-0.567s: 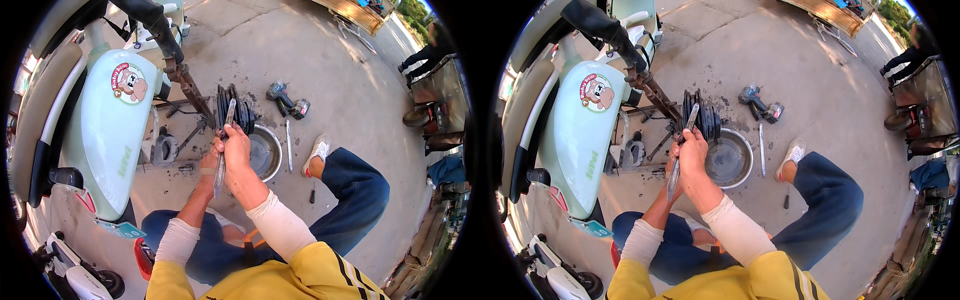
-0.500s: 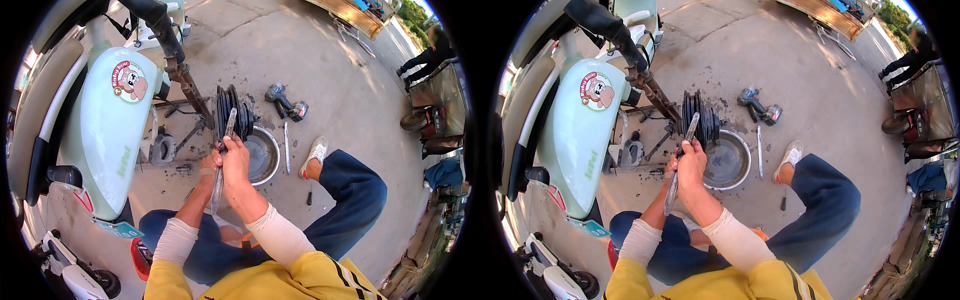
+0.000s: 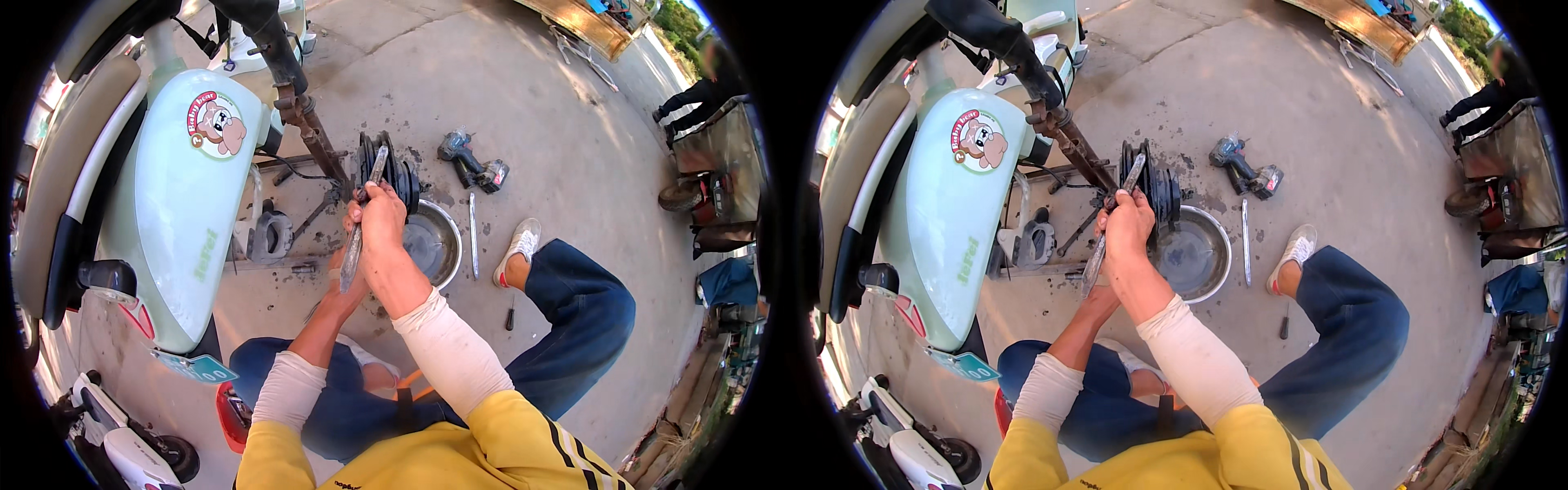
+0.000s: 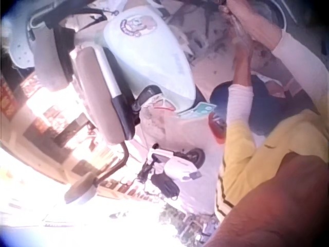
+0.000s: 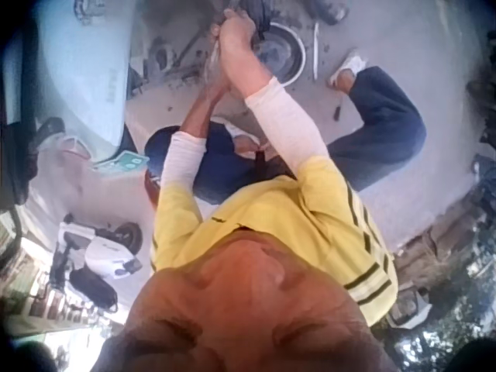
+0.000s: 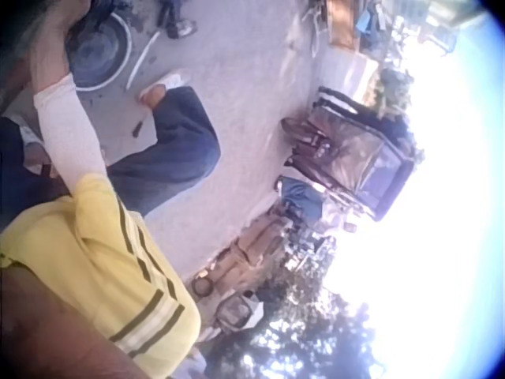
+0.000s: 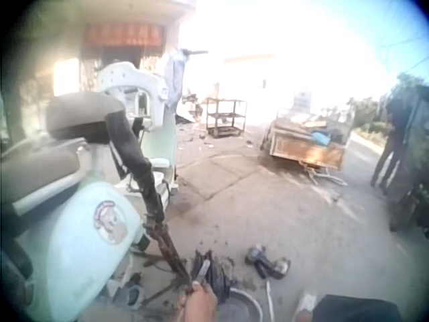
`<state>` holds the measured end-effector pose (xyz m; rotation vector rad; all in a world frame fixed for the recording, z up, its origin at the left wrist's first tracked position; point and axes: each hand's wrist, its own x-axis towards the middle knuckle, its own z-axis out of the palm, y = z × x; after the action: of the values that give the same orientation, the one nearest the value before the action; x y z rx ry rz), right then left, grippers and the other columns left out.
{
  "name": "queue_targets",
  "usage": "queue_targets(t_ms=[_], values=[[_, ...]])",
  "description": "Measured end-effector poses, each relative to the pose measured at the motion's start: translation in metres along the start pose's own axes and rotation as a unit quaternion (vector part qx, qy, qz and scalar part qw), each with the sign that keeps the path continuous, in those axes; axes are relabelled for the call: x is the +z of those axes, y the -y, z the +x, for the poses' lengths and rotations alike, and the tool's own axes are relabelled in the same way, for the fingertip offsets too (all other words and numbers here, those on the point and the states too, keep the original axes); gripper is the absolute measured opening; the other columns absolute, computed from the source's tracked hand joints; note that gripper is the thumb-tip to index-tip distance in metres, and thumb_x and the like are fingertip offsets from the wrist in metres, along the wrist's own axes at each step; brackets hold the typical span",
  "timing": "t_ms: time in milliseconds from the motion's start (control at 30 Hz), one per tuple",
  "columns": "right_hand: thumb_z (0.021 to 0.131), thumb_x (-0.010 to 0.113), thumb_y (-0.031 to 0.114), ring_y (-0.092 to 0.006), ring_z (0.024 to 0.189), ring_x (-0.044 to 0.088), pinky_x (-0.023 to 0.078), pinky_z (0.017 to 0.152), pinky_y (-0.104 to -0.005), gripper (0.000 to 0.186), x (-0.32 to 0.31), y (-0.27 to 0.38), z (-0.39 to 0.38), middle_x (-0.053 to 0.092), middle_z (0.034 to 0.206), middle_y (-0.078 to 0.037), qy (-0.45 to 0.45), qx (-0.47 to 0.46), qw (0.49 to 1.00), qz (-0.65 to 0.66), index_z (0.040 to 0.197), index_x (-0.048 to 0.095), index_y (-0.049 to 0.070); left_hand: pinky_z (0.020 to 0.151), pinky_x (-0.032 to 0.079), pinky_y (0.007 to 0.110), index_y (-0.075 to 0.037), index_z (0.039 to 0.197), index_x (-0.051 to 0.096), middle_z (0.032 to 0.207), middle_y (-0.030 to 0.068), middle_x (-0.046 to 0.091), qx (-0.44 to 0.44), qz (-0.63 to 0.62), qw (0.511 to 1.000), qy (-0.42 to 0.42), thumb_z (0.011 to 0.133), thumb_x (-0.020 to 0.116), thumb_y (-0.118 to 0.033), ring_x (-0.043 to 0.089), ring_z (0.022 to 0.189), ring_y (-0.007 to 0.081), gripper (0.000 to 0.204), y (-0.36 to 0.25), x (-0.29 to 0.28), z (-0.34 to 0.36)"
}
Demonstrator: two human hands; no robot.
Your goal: The person sits on a small stool and works on the brake assembly of a light blue scooter. They use a metal tool to scrape and clean the brake pads and rotor area, occasionally dipping the tool into a metal bowl.
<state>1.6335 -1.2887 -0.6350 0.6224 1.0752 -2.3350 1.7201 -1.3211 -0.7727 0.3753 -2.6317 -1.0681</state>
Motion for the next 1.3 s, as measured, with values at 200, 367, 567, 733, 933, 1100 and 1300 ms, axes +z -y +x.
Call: queue_targets(t_ms=[200,367,567,733,933,1100,1300], values=[[0.104,0.052,0.013,-0.0102,0.047,0.044,0.034,0.044,-0.0279,0.021,-0.085,-0.005,-0.054,0.054,0.073,-0.002,0.053,-0.016,0.991,-0.119,0.124,0.055,0.007,0.074,0.052,0.053,-0.003,0.105,0.056,0.097,0.0218,0.069,-0.056,0.031,0.993,0.097,0.101,0.06,-0.023,0.067,0.09,0.0469,0.021,-0.03,-0.031,0.012],[0.104,0.053,0.013,-0.0072,0.044,0.042,0.032,0.042,-0.0243,0.044,-0.133,-0.006,-0.079,0.052,0.071,0.001,0.067,-0.004,0.971,-0.231,0.149,0.051,0.008,0.071,0.049,0.057,-0.001,0.095,0.054,0.092,0.0263,0.068,-0.066,0.06,0.995,0.055,0.101,0.061,-0.022,0.065,0.086,0.0497,0.022,-0.03,-0.025,0.012],[0.105,0.054,0.01,-0.0039,0.048,0.044,0.036,0.043,-0.0233,0.046,-0.151,-0.032,-0.076,0.054,0.073,0.004,0.064,-0.002,0.978,-0.2,0.15,0.05,0.008,0.07,0.048,0.057,-0.001,0.093,0.054,0.09,0.0255,0.067,-0.064,0.06,0.994,0.059,0.1,0.062,-0.021,0.063,0.084,0.051,0.023,-0.03,-0.022,0.015],[0.105,0.051,0.011,-0.0054,0.047,0.043,0.035,0.042,-0.0242,0.042,-0.119,-0.042,-0.066,0.054,0.074,0.003,0.048,-0.044,0.98,-0.186,0.148,0.052,0.008,0.073,0.048,0.056,-0.001,0.096,0.053,0.096,0.0249,0.066,-0.03,0.021,0.999,0.025,0.098,0.063,-0.016,0.062,0.089,0.0501,0.018,-0.024,-0.021,0.017],[0.105,0.05,0.012,-0.0062,0.047,0.043,0.035,0.042,-0.0245,0.041,-0.11,-0.035,-0.059,0.055,0.075,0.002,0.062,-0.06,0.981,-0.173,0.146,0.053,0.008,0.073,0.048,0.05,-0.001,0.104,0.056,0.094,0.0239,0.063,0.0,-0.029,0.999,-0.042,0.095,0.066,-0.01,0.059,0.086,0.0488,0.016,-0.026,-0.021,0.025],[0.106,0.05,0.011,-0.0044,0.049,0.043,0.035,0.043,-0.0237,0.043,-0.107,-0.033,-0.048,0.055,0.076,0.004,0.084,-0.08,0.971,-0.211,0.149,0.051,0.008,0.076,0.049,0.05,0.0,0.108,0.059,0.1,0.0231,0.065,-0.021,-0.057,0.997,-0.036,0.096,0.065,-0.012,0.061,0.092,0.0476,0.018,-0.034,-0.029,0.032],[0.106,0.048,0.009,-0.0022,0.053,0.042,0.035,0.045,-0.023,0.046,-0.127,-0.031,-0.039,0.054,0.076,0.005,0.092,-0.077,0.962,-0.244,0.152,0.05,0.009,0.078,0.049,0.048,0.001,0.111,0.059,0.102,0.0223,0.065,-0.039,-0.066,0.997,-0.032,0.097,0.065,-0.011,0.062,0.093,0.0468,0.02,-0.026,-0.023,0.032]])
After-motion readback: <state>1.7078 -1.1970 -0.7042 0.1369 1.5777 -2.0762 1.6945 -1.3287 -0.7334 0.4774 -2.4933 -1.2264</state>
